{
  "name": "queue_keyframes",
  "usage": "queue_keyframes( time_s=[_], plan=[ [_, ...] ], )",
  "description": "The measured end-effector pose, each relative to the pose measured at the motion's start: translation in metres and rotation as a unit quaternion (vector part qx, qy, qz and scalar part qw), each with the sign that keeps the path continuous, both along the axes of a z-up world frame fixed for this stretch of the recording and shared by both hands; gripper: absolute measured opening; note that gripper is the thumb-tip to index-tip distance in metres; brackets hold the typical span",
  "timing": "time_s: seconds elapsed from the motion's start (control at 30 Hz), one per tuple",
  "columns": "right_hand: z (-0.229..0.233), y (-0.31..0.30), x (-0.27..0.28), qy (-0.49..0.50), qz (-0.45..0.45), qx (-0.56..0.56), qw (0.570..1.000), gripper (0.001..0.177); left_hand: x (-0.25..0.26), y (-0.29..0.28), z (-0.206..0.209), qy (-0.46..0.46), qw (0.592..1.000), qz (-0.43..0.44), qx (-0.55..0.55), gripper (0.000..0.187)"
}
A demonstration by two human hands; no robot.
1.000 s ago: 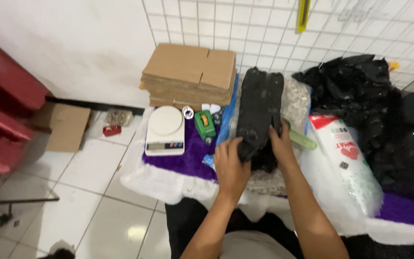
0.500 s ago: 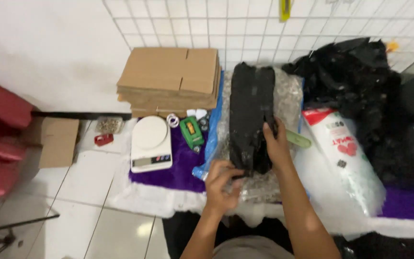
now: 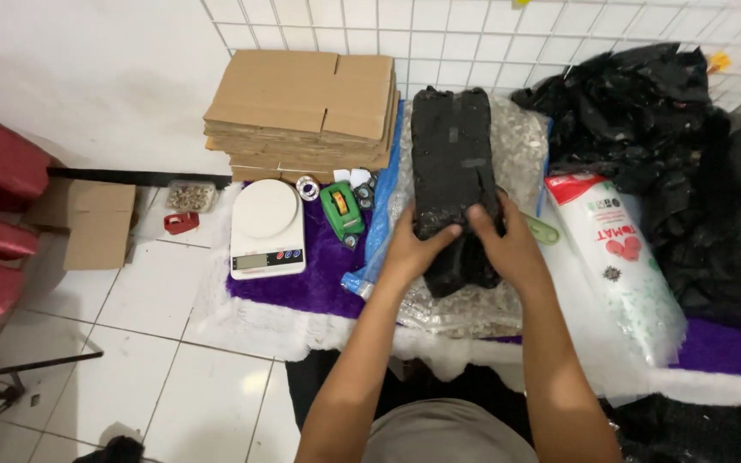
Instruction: Wrapping a black object in protective plastic and using a scoop to fill a small bag with granular material.
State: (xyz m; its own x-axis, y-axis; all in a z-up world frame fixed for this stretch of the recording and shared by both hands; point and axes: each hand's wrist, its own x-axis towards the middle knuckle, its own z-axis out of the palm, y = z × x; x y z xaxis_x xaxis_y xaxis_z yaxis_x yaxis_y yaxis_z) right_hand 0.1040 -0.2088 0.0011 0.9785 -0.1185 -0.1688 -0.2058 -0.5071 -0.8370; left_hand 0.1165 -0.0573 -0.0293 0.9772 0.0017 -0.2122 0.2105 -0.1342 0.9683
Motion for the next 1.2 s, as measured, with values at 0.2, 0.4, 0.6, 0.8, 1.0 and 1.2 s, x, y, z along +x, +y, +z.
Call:
queue_keyframes(
  time_s=[0.2,0.4,0.6,0.8,1.0,1.2],
  plan=[
    [-0.009,0.002,-0.022,0.003,0.021,-0.055,0.998,0.092,-0.018,0.011,-0.014,-0.061,0.997,-0.025,0.038,0.105],
    [-0.012,-0.001,-0.023,-0.077,0.015,-0.018,0.997,0.077,0.004,0.012,-0.056,-0.077,0.993,-0.005,0.088,0.077],
    [-0.048,-0.021,-0.021,-0.144,0.022,-0.046,0.988,0.068,-0.001,0.009,-0.036,-0.048,0.989,-0.049,0.134,0.081],
    [-0.069,-0.040,-0.016,-0.151,0.101,-0.067,0.981,0.097,-0.035,0.021,0.050,-0.033,0.948,-0.203,0.243,0.105],
    [-0.026,-0.047,-0.027,-0.058,0.212,-0.108,0.970,0.110,-0.011,0.040,0.010,-0.045,0.915,-0.307,0.260,0.138],
    [0.019,-0.027,-0.020,-0.083,0.099,-0.058,0.990,0.089,-0.021,0.037,0.040,-0.057,0.967,-0.226,0.103,0.117]
  ],
)
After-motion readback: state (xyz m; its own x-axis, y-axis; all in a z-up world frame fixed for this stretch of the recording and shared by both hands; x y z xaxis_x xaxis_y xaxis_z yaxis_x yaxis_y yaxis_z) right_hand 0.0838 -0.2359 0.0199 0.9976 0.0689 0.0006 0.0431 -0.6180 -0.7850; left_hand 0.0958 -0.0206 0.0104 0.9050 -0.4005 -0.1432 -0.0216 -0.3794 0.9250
